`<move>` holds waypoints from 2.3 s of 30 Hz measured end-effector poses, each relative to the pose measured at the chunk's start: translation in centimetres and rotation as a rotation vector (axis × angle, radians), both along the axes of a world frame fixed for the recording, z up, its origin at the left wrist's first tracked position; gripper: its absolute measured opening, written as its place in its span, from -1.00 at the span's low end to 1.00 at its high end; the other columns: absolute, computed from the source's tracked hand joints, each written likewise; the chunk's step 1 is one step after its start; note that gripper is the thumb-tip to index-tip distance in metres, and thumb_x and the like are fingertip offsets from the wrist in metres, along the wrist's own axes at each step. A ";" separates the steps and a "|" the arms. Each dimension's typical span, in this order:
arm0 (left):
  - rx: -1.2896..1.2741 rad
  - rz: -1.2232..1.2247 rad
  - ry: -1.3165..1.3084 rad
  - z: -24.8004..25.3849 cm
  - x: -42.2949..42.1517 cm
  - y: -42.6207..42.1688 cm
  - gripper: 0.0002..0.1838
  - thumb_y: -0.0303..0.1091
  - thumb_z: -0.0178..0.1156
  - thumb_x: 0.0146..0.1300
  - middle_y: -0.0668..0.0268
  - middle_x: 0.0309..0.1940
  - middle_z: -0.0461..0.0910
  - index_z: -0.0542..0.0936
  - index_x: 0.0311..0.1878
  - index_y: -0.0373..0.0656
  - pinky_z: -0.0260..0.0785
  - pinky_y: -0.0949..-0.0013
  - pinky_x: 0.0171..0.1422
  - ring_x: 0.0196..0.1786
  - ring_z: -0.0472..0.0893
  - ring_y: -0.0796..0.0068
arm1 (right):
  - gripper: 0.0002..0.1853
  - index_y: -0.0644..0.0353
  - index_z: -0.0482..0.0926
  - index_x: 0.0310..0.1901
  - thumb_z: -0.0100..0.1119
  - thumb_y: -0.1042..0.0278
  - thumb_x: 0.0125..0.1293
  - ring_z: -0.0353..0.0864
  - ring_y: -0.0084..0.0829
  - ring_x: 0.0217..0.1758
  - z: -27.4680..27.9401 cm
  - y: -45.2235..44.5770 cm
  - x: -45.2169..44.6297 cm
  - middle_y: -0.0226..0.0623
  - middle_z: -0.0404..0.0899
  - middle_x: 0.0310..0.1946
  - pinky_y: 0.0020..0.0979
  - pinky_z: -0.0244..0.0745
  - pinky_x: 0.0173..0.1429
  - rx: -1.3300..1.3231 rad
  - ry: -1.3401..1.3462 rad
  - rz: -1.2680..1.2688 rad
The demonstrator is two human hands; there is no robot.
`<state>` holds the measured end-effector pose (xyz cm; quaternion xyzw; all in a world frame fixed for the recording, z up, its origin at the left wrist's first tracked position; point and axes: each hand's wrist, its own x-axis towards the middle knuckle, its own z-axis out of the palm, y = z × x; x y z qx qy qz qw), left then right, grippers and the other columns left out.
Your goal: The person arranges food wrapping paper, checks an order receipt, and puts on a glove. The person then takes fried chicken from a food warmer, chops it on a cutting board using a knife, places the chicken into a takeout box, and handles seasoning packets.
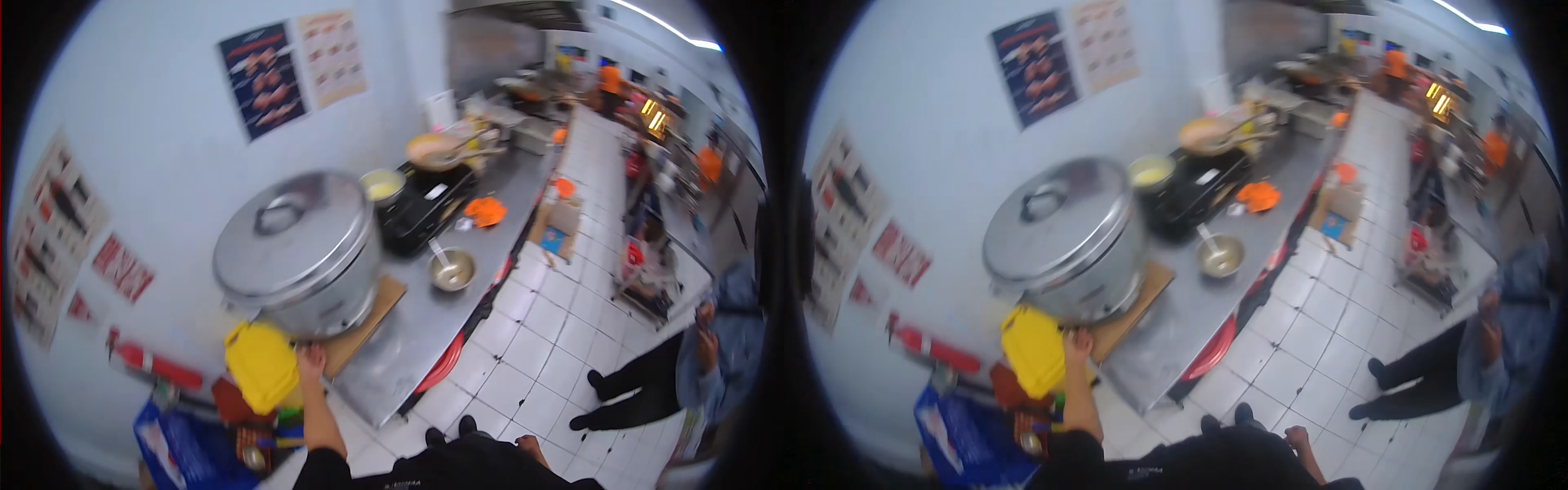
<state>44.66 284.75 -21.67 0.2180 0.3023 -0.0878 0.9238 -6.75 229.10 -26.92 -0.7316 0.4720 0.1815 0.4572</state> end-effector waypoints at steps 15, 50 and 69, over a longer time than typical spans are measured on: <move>0.268 0.154 0.196 4.2 -0.6 -1.6 -0.38 0.27 0.09 0.18 0.37 -0.18 0.51 0.43 0.01 -0.11 0.44 0.31 -0.09 -0.18 0.51 0.44 | -0.70 0.44 0.66 -0.29 0.15 0.32 0.11 0.72 -0.24 -0.35 -1.3 -1.8 -0.4 0.03 0.69 -0.42 -0.27 0.58 -0.22 -0.067 -0.049 0.189; 0.295 0.114 -0.221 -0.9 0.1 -0.8 -0.26 0.09 0.28 0.23 0.31 0.20 0.34 0.26 0.42 0.17 0.55 0.51 -0.13 -0.14 0.58 0.48 | -0.56 0.12 0.73 -0.22 0.00 -0.01 0.13 0.71 -0.18 -0.15 -6.1 0.0 1.5 -0.12 0.71 -0.22 -0.23 0.57 0.02 -0.069 0.252 0.258; 0.349 0.059 -0.015 1.0 1.3 -0.4 -0.43 0.15 0.29 0.13 0.41 -0.09 0.54 0.48 0.12 0.06 0.49 0.42 -0.05 -0.08 0.55 0.52 | -0.62 0.16 0.71 -0.20 0.00 0.11 0.17 0.73 -0.23 -0.18 -4.1 0.3 1.3 -0.16 0.71 -0.22 -0.27 0.63 -0.08 -0.171 0.200 0.542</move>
